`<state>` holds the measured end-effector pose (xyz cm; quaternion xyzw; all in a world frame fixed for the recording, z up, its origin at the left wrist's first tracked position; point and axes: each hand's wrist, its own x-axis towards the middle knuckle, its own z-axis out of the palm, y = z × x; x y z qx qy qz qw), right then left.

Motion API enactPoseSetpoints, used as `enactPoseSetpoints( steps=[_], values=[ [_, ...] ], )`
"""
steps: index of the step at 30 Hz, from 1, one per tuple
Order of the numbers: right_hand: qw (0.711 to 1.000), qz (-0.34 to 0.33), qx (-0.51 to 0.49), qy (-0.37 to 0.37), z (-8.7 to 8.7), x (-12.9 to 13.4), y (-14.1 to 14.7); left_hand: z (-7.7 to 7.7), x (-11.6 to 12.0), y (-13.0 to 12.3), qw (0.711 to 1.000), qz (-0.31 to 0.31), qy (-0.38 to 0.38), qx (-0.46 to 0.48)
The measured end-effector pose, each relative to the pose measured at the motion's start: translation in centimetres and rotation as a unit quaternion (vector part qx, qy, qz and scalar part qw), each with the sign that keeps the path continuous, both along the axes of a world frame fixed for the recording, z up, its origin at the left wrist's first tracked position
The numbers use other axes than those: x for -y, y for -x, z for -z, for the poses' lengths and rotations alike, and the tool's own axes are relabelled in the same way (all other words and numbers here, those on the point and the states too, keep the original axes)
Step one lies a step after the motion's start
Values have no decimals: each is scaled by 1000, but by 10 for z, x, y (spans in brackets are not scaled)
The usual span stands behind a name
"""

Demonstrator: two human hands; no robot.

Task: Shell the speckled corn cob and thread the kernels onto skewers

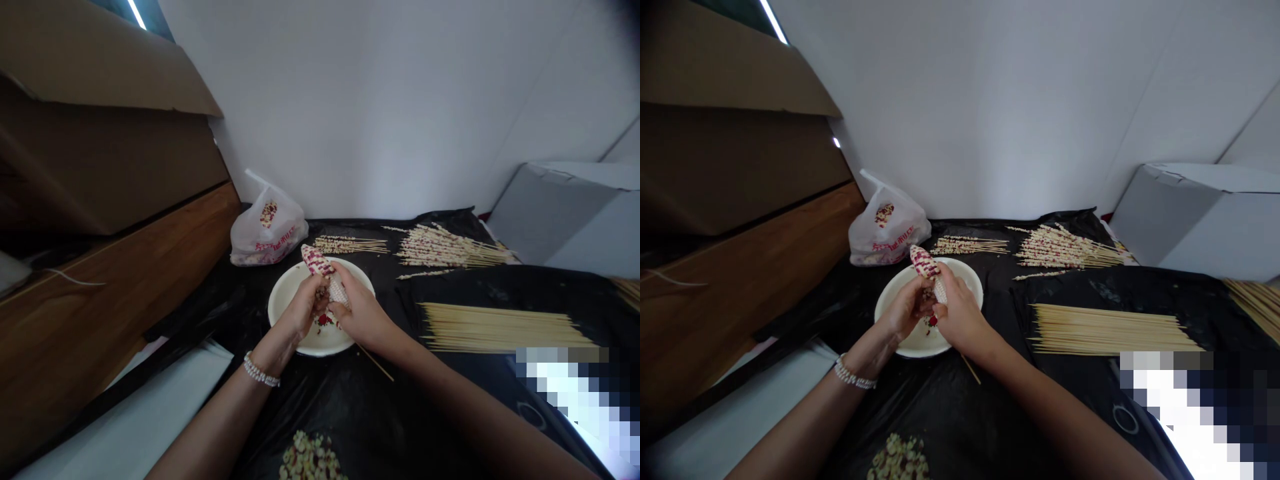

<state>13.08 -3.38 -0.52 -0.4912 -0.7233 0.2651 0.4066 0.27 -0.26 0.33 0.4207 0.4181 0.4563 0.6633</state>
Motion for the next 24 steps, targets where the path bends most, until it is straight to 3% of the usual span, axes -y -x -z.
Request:
enactPoseSetpoints(
  steps=[10, 16, 24],
  values=[
    [1000, -4, -3, 0, -1, -2, -2, -1, 1, -2, 1000, -6, -11, 18],
    [1000, -3, 1, -1, 2, -2, -1, 6, -1, 1, 1000, 1, 7, 1],
    [1000, 5, 7, -20, 4, 2, 2, 2, 1, -2, 1000, -11, -25, -6]
  ],
)
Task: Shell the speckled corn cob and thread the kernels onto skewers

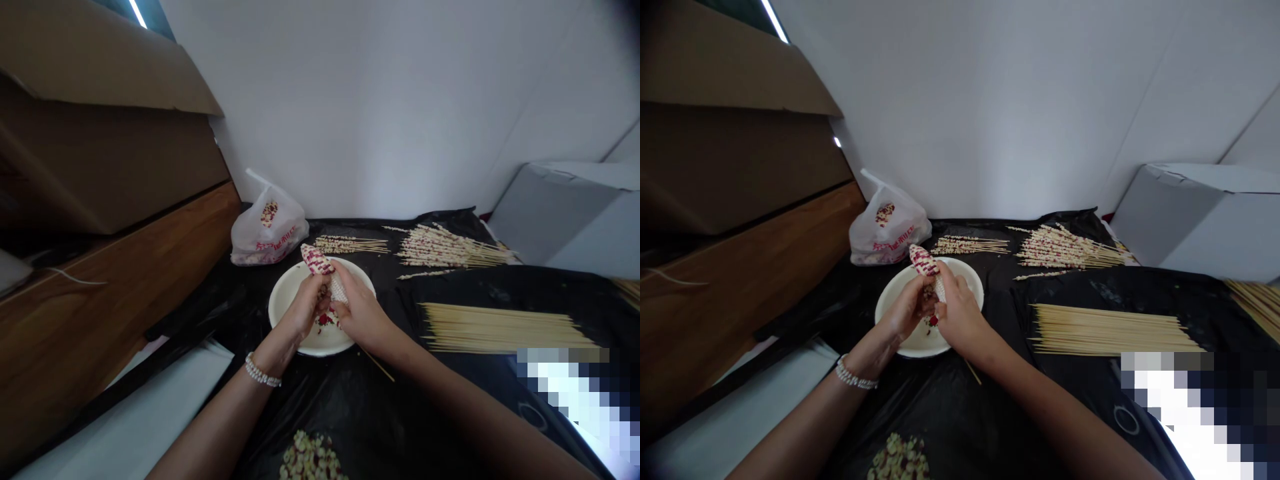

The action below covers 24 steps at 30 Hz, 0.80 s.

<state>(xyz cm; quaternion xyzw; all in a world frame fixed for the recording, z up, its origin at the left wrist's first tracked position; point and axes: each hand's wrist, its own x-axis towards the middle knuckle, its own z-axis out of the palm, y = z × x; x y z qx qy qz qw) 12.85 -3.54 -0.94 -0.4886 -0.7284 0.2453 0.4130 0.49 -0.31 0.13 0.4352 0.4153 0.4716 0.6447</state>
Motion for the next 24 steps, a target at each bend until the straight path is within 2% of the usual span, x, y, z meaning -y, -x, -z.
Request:
enactPoseSetpoints(
  steps=[8, 16, 20, 22, 24],
  values=[
    [1000, 4, 18, -21, 11, -2, 1, 5, -2, 1, 999, 17, 15, -25],
    [1000, 13, 13, -18, 4, -5, -4, 2, -1, 2, 999, 34, -18, 4],
    [1000, 3, 7, -16, -3, -4, -6, 2, -2, 1, 1000, 22, 0, 16],
    [1000, -12, -9, 2, -8, -4, -8, 1, -2, 2, 999, 28, 12, 24],
    [997, -34, -52, 52, -12, -5, -11, -2, 0, 2, 998, 41, 9, 39]
  ],
)
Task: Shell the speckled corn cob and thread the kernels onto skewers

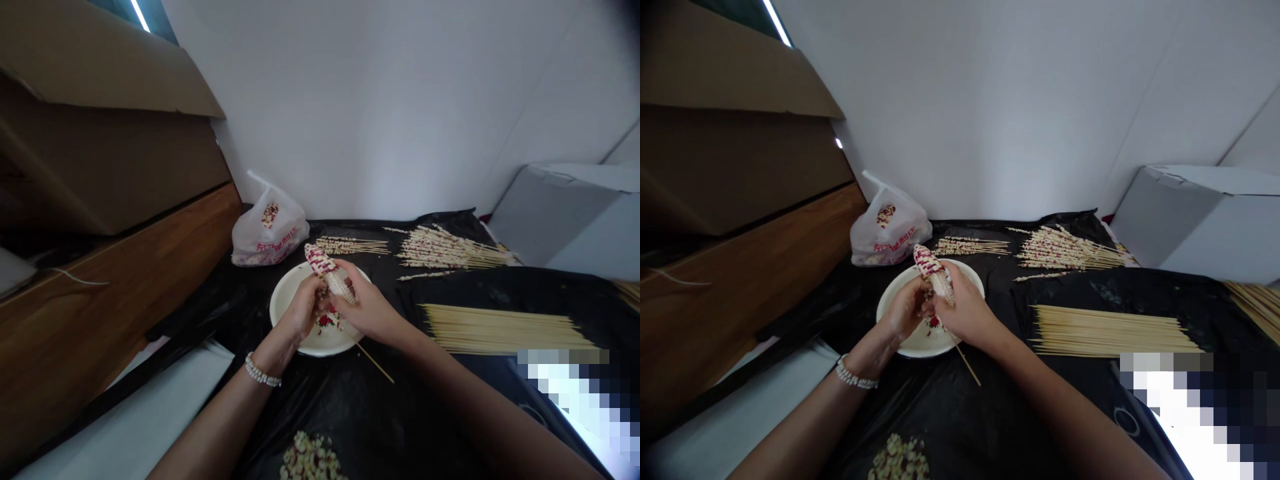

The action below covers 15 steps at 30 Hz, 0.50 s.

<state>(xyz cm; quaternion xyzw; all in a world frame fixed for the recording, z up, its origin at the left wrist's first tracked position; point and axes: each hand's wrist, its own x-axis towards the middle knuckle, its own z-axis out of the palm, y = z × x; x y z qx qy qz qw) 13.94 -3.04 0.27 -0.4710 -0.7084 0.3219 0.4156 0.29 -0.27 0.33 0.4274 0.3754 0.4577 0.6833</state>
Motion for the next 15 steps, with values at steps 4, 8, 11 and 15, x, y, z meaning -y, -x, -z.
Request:
enactPoseSetpoints(
  steps=[4, 8, 11, 15],
  values=[
    [995, -24, -53, 82, -2, -1, -3, -3, 3, 1, 999, 30, -15, 27],
    [989, -22, -79, 121, -4, -2, -1, 1, 2, 1, 999, 39, -36, 2],
    [971, -43, -143, 185, -8, -3, 0, 3, 2, 1, 997, 32, -61, -23],
    [968, -48, -160, 186, -10, -3, 1, 1, 0, 2, 998, 45, -31, -1]
  ],
)
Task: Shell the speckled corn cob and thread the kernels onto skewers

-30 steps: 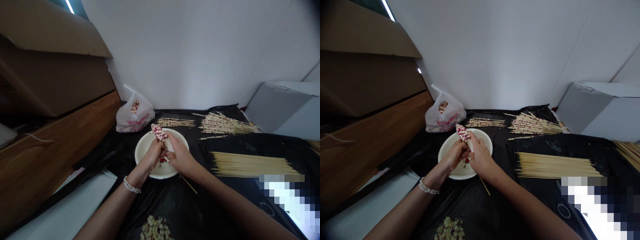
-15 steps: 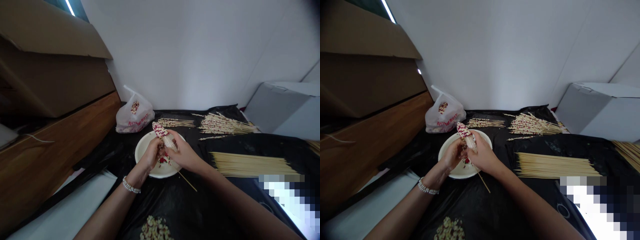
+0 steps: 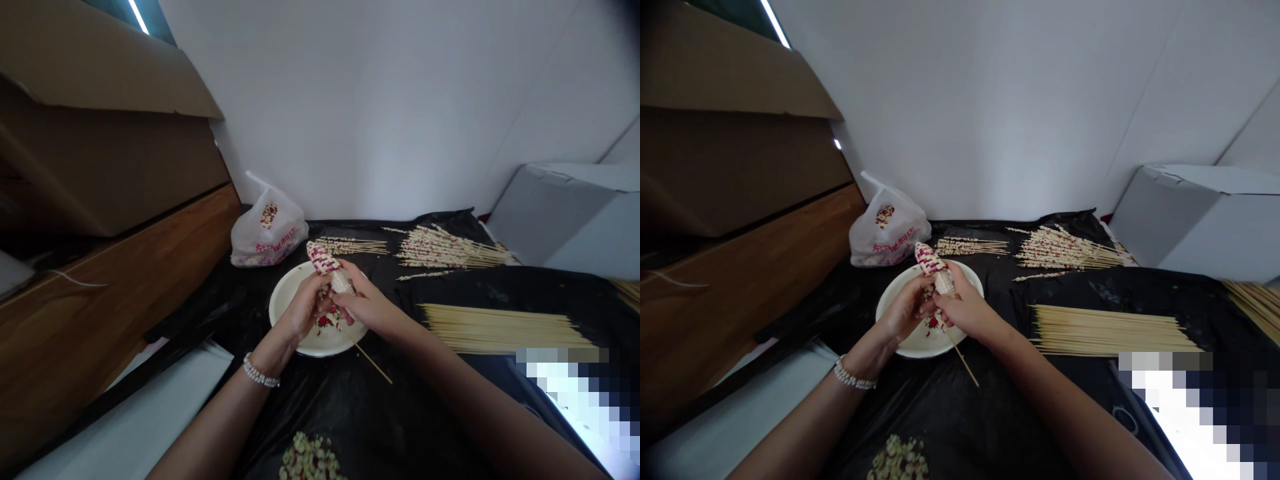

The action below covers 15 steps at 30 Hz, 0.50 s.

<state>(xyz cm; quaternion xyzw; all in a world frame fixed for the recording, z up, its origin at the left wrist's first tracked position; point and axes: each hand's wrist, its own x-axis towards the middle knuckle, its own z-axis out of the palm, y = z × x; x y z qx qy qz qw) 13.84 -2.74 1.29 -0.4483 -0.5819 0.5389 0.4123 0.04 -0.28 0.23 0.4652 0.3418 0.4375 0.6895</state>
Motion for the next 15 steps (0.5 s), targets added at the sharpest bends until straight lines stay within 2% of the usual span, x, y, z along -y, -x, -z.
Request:
enactPoseSetpoints(
  steps=[4, 11, 15],
  values=[
    [1000, 13, 15, -16, 2, 0, 0, 0, -3, 3, 998, 23, 53, 28],
    [999, 16, 41, -32, 4, 1, 0, 2, -3, 5, 995, 13, 73, 73],
    [992, 28, 98, -68, 6, 3, 1, -1, -4, 3, 993, 18, 82, 83]
  ],
)
